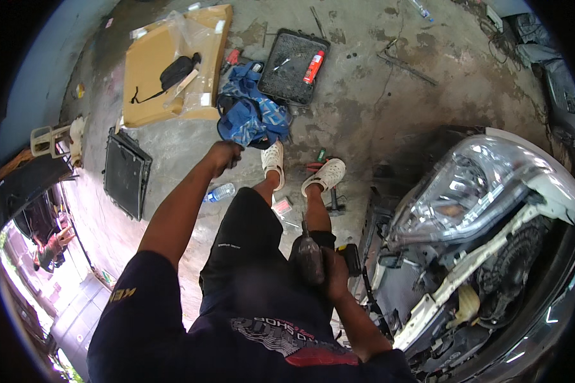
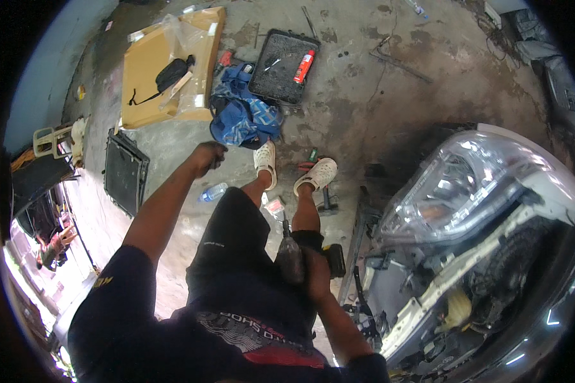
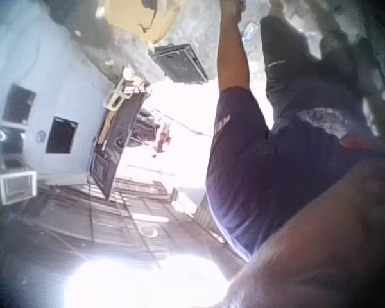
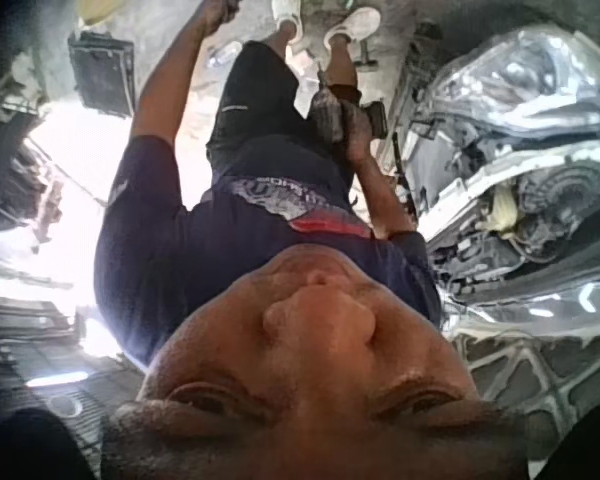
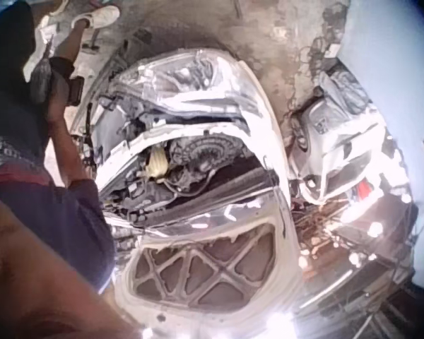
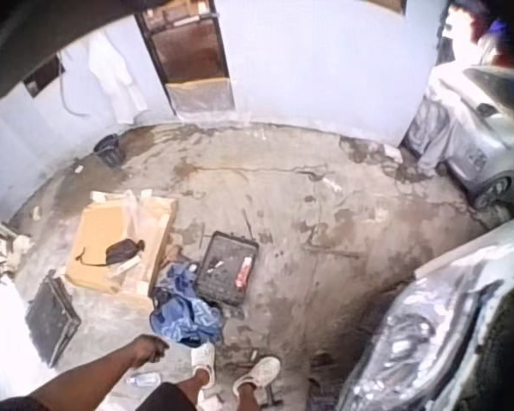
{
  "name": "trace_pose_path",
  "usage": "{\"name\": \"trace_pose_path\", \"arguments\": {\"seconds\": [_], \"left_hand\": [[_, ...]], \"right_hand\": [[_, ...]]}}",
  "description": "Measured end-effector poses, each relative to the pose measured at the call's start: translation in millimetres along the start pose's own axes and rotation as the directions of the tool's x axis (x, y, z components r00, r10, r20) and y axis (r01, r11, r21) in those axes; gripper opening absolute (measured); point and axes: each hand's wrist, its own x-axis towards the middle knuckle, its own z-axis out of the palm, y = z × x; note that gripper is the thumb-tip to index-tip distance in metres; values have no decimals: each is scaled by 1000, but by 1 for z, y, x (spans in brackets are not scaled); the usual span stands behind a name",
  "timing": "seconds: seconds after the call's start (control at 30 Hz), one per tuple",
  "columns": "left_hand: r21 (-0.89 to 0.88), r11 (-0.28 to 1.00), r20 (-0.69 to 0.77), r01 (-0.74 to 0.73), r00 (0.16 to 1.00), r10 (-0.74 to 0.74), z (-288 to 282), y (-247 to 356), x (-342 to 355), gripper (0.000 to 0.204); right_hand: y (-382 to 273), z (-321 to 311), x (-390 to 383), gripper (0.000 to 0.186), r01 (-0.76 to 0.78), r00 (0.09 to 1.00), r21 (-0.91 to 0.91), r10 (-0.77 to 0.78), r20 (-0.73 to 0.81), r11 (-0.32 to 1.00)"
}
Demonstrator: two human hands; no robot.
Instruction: The person uses a power tool to remove and then re-secure bolts on a car's front bumper and headlight assembly, while also reaching into a small parts tray on the ground to handle additional fasteners.
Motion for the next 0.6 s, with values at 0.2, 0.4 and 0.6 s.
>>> {"name": "trace_pose_path", "arguments": {"seconds": [0.2, 0.4, 0.6], "left_hand": [[476, 830, 112, -290, 956, 270, 19, 41, 254, 12], [441, 888, -60, -128, 983, 172, 71, 71, 393, 18], [937, 172, 140, -305, 776, 615, 28, 21, 513, 28]], "right_hand": [[22, 15, 67, 40, -64, 998, -353, 69, 0, 934], [66, 40, 93, 47, -68, 994, -425, 23, -109, 903], [79, 33, 104, 56, 9, 977, -513, -116, -178, 858]]}}
